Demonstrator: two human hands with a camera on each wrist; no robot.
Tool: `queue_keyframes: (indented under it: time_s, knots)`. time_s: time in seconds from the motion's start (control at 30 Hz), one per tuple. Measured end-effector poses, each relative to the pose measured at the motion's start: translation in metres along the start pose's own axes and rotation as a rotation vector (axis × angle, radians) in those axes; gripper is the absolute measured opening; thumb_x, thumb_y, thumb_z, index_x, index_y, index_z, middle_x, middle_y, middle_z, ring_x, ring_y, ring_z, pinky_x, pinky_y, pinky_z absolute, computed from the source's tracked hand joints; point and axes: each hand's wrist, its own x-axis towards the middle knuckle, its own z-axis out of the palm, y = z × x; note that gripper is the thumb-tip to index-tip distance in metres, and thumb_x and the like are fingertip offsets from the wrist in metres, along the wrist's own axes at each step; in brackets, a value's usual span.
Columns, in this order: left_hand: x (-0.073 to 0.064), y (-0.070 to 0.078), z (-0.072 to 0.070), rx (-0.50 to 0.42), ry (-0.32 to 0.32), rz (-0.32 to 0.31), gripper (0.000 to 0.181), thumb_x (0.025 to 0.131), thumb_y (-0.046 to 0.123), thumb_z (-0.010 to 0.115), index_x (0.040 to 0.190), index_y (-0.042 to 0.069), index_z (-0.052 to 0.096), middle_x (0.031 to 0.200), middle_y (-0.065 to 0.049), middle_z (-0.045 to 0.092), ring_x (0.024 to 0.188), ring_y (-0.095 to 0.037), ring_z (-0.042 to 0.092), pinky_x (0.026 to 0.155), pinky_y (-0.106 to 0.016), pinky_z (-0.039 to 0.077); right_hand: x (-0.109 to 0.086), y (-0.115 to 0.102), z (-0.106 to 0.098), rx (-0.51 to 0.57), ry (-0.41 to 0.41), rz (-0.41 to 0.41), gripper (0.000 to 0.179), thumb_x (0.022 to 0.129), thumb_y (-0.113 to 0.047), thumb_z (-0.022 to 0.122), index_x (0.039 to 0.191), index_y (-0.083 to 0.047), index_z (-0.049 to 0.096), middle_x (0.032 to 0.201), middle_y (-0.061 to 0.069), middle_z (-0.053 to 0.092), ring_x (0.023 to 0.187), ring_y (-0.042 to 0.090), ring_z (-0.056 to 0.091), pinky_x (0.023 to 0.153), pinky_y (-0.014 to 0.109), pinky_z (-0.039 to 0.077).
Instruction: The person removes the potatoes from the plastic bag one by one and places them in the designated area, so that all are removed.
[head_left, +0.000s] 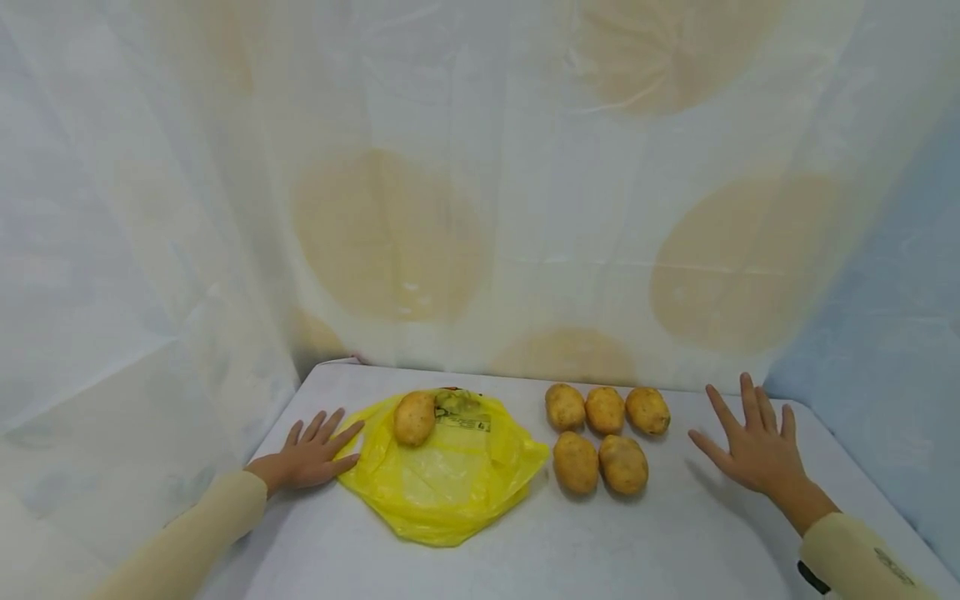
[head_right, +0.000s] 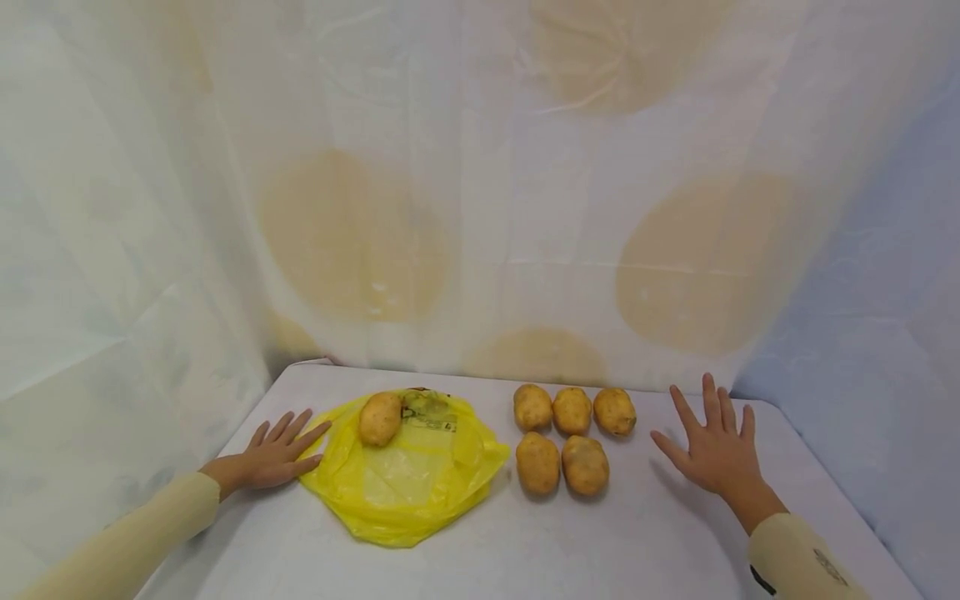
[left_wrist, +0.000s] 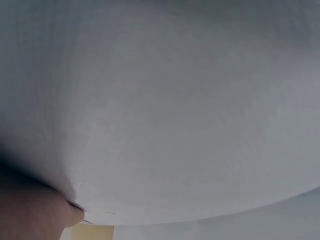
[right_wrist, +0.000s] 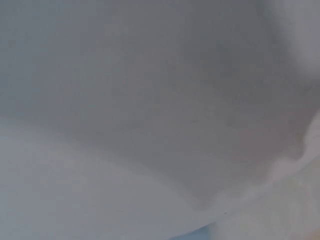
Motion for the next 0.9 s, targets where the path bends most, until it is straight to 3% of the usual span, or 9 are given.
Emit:
queue_keyframes:
  time_s: [0.3,0.47,0.63,0.9]
  knots:
    - [0.001,0.000,0.001,0.022,0.007,-0.026,0.080,0.095,0.072,0.034,0.158,0.024,0.023,0.166,-0.020,0.004,0.149,-0.051,0.000,0.111,-0.071,-0.008,0.024,-0.027,-0.018,-0.018,-0.006,-0.075,0.088,0.093,-0.066,0.048,0.160,-0.025,0.009,0.163,0.023,-0.015,0.146,0.053,0.007,0.107,0.078,-0.001]
    - [-0.001,0.004,-0.001,0.004,0.006,-0.007,0.078,0.096,0.069,0.037,0.158,0.023,0.023,0.165,-0.022,0.004,0.148,-0.053,0.000,0.110,-0.073,-0.007,0.045,-0.043,-0.025,-0.038,-0.004,-0.123,0.087,0.093,-0.065,0.049,0.160,-0.026,0.009,0.163,0.024,-0.015,0.144,0.054,0.012,0.107,0.078,0.002]
    - [-0.003,0.005,-0.003,-0.006,0.016,-0.001,0.077,0.096,0.068,0.037,0.158,0.023,0.024,0.165,-0.022,0.005,0.148,-0.053,0.001,0.110,-0.073,-0.007,0.070,-0.073,-0.029,-0.003,-0.027,-0.168,0.085,0.094,-0.065,0.047,0.160,-0.027,0.010,0.164,0.021,-0.017,0.146,0.052,0.009,0.109,0.076,-0.002]
    - [0.001,-0.007,0.005,-0.011,0.031,0.018,0.081,0.093,0.076,0.031,0.158,0.029,0.021,0.166,-0.020,0.004,0.148,-0.051,0.000,0.110,-0.072,-0.010,0.096,-0.132,-0.016,0.031,-0.014,-0.294,0.080,0.093,-0.062,0.050,0.158,-0.025,0.022,0.166,0.018,-0.009,0.149,0.046,0.010,0.111,0.074,-0.003]
